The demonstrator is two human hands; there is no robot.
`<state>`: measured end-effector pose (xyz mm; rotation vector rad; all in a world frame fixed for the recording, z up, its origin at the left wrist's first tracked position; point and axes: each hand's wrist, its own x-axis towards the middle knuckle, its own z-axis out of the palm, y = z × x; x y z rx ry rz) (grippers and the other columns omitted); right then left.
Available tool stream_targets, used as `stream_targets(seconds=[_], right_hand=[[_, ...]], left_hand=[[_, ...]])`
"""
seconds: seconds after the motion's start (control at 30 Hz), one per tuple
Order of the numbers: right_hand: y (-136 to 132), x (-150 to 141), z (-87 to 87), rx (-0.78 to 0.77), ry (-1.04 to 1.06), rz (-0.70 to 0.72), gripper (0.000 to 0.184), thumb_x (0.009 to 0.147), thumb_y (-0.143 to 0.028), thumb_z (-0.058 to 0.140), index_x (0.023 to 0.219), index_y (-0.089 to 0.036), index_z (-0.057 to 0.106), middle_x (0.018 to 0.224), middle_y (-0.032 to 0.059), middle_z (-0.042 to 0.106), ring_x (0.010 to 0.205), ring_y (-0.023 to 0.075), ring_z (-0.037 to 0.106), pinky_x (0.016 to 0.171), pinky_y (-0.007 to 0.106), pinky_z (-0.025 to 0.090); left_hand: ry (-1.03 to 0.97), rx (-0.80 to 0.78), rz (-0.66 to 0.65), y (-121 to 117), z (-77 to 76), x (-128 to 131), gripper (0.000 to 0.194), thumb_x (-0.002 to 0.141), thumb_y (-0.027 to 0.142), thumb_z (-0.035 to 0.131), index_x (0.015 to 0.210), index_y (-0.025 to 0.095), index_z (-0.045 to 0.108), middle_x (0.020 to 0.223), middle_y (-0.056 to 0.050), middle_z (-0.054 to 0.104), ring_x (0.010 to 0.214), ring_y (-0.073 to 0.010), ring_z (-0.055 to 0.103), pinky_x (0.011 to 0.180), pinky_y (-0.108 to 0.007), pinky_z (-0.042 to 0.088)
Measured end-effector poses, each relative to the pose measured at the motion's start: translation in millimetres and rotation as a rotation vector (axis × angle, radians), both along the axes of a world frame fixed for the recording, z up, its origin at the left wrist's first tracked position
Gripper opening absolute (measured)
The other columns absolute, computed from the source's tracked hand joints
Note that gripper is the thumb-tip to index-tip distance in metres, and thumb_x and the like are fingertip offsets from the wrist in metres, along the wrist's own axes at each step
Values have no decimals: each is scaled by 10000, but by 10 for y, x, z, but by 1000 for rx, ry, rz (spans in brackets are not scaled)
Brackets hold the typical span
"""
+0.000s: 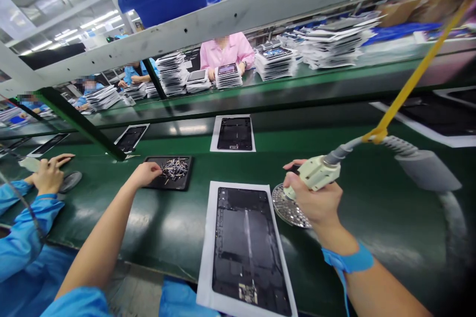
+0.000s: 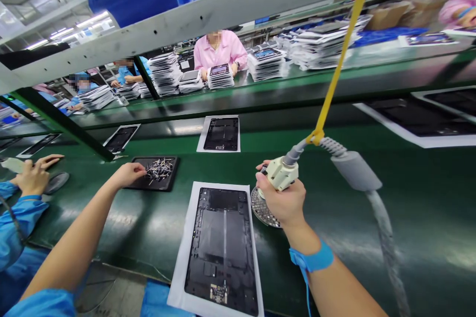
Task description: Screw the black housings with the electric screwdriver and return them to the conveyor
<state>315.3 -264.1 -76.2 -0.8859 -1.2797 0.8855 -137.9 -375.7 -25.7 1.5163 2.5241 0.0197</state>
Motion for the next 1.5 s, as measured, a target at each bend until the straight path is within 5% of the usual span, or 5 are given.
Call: stream_targets(seconds=[0.2, 0.57, 0.87, 1.0, 1.5], right_hand=[[8, 9, -21, 13, -13, -6, 210, 754, -251, 757, 944, -192, 690, 741, 12, 707, 522, 141, 632, 525, 281, 569], [-2, 3, 16, 30, -5, 9, 195, 758, -252, 752, 932, -190, 690, 735, 14, 706, 518, 144, 631, 530, 286, 562], [14, 12, -26, 27, -4, 8, 204, 766, -252, 760, 949, -189, 698, 724, 7, 701, 529, 145, 634, 549, 294, 562], [21, 13, -32, 24, -4, -10, 196, 763, -248, 759, 942, -190, 705, 669, -8, 681, 519, 147, 631, 547, 295, 563], [17, 9, -69, 43, -34, -11, 199, 786, -274, 757, 966, -201, 718, 796, 28, 724, 646, 182, 687, 655, 354, 603]], left_hand=[[51, -29, -167, -65, -138, 418, 228, 889, 308, 572, 928, 225, 780, 966, -55, 795, 908, -233, 716, 791, -281, 497], [296, 14, -19, -23, -362, 715, 234, 907, 269, 502, 929, 206, 727, 1073, -97, 763, 945, -270, 722, 749, -317, 510], [-350, 376, 157, -257, -26, 220, 317, 701, 483, 665, 814, 188, 697, 703, -22, 700, 662, -198, 649, 635, -283, 484], [-614, 510, 219, -290, 32, 349, 478, 600, 607, 762, 794, 178, 678, 668, -9, 665, 609, -161, 599, 584, -264, 478], [-828, 293, 148, -130, -240, 911, 422, 685, 590, 721, 707, 182, 615, 622, 1, 620, 553, -130, 574, 496, -222, 398]])
